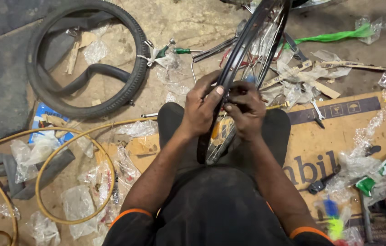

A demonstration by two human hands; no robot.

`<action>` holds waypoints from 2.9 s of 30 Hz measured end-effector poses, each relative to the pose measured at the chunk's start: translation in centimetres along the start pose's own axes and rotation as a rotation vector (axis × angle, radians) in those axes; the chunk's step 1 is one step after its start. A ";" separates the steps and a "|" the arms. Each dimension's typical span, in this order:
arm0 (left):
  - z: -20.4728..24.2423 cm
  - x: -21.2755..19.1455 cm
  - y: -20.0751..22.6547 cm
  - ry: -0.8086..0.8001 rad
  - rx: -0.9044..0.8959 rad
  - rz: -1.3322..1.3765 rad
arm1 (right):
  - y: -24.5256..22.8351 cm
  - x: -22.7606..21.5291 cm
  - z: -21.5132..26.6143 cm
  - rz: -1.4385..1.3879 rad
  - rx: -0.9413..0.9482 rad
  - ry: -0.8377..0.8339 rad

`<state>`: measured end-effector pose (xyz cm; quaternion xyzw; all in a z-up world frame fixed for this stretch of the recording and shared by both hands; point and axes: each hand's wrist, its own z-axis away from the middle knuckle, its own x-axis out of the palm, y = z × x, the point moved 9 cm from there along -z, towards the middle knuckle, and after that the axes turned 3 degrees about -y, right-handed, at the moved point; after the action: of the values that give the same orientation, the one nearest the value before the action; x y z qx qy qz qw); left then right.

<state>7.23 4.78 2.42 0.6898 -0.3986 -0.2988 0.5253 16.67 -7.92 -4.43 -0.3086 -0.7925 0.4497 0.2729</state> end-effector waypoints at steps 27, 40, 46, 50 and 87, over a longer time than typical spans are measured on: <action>0.2 1.3 2.9 -0.016 0.172 -0.281 | 0.5 2.0 -2.8 0.485 0.288 -0.386; 0.0 0.9 3.5 0.021 0.194 -0.338 | -5.6 1.0 0.1 0.365 -0.144 0.114; 1.0 -0.4 1.8 0.097 0.086 -0.230 | -5.9 1.3 -2.3 0.483 -0.081 -0.151; 1.1 -0.6 1.3 0.186 0.004 -0.114 | -5.2 3.3 -3.0 0.678 -0.112 -0.201; 1.2 -0.1 2.8 0.014 0.140 -0.300 | -1.9 3.4 -4.0 -0.102 0.396 -0.788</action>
<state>5.49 3.95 4.82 0.7785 -0.3072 -0.3405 0.4284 16.83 -4.03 -0.39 -0.0162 -0.7489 0.6620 0.0257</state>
